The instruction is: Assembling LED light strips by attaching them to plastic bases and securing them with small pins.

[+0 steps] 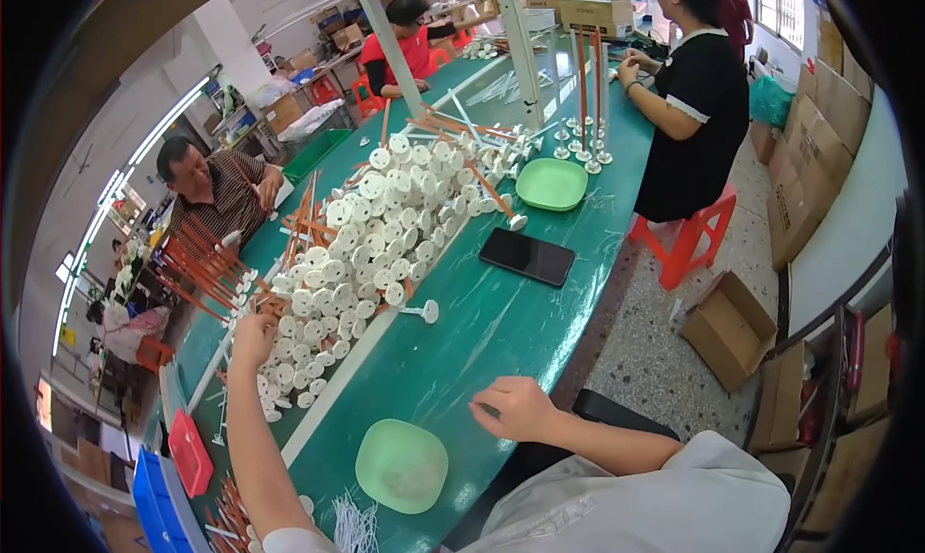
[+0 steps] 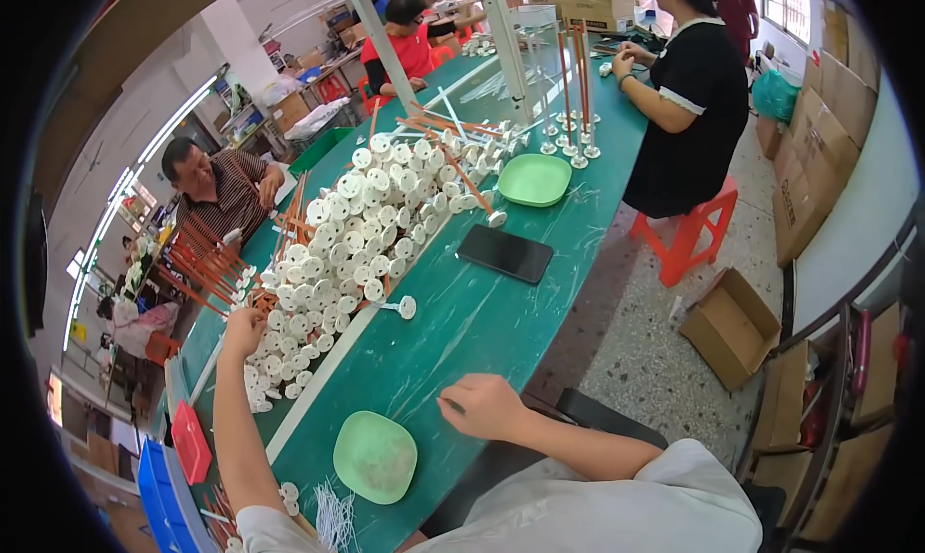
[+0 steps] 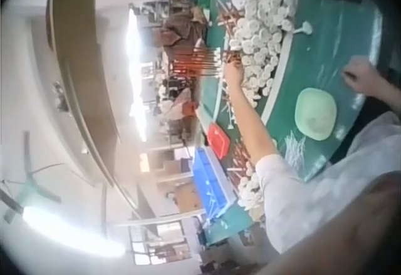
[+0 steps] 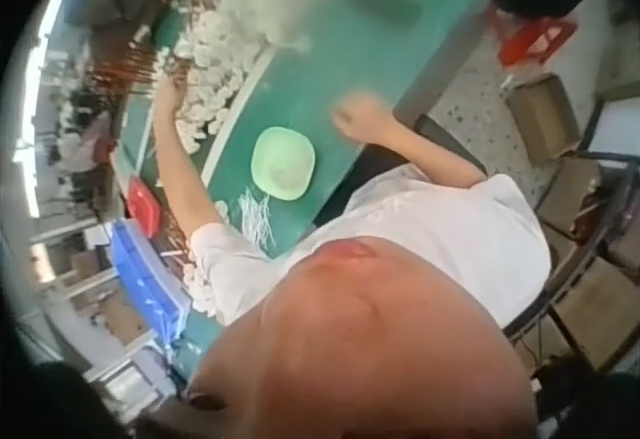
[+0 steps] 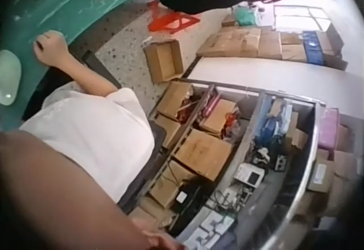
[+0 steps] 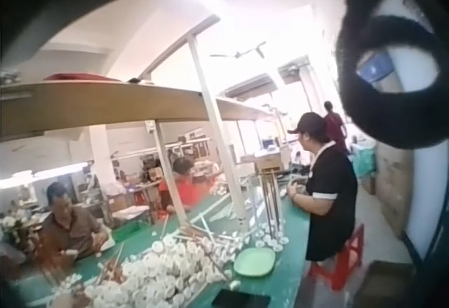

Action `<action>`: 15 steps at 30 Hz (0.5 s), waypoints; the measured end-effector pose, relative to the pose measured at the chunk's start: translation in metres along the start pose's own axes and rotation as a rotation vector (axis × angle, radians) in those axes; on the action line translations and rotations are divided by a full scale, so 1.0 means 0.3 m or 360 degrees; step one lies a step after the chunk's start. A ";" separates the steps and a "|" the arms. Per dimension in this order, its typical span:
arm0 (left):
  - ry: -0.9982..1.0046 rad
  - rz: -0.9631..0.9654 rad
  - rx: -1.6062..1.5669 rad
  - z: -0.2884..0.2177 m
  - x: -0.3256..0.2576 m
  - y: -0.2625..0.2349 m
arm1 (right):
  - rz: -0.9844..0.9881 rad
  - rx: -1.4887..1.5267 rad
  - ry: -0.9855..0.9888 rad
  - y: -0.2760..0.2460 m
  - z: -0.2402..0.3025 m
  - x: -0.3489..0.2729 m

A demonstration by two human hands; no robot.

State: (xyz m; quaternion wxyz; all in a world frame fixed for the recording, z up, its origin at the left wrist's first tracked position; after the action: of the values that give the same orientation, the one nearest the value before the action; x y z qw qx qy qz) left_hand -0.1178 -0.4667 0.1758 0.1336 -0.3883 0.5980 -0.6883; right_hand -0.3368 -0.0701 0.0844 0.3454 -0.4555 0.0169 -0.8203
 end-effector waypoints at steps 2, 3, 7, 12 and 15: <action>0.0062 -0.0147 -0.0014 0.003 -0.023 -0.017 | 0.0032 0.0020 0.0015 0.010 -0.013 0.005; 0.0115 -0.0283 -0.0034 0.003 -0.029 -0.043 | 0.0036 0.0033 0.0008 0.014 -0.014 0.006; 0.0065 -0.0464 -0.0228 -0.029 -0.069 -0.140 | 0.0064 0.0066 -0.0006 0.020 -0.015 -0.004; -0.0206 -0.0584 -0.0490 -0.228 -0.290 -0.327 | 0.0071 0.0153 -0.0025 0.010 0.008 0.002; -0.0357 -0.0655 -0.0507 -0.368 -0.545 -0.373 | 0.0086 0.0354 -0.0095 0.002 0.119 0.077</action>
State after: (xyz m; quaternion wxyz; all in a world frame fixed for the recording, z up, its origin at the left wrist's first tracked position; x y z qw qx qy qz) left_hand -0.0548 -0.2533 0.2201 -0.0063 -0.5913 0.5888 -0.5510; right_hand -0.3173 -0.0739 0.1222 0.4161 -0.4380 -0.0724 -0.7936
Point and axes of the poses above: each hand's wrist, its own x-axis towards the middle knuckle, its own y-axis out of the palm, z = x × y, the point moved 8 cm from there along x, towards the middle knuckle, and after that the axes turned 9 degrees about -z, right-handed, at the moved point
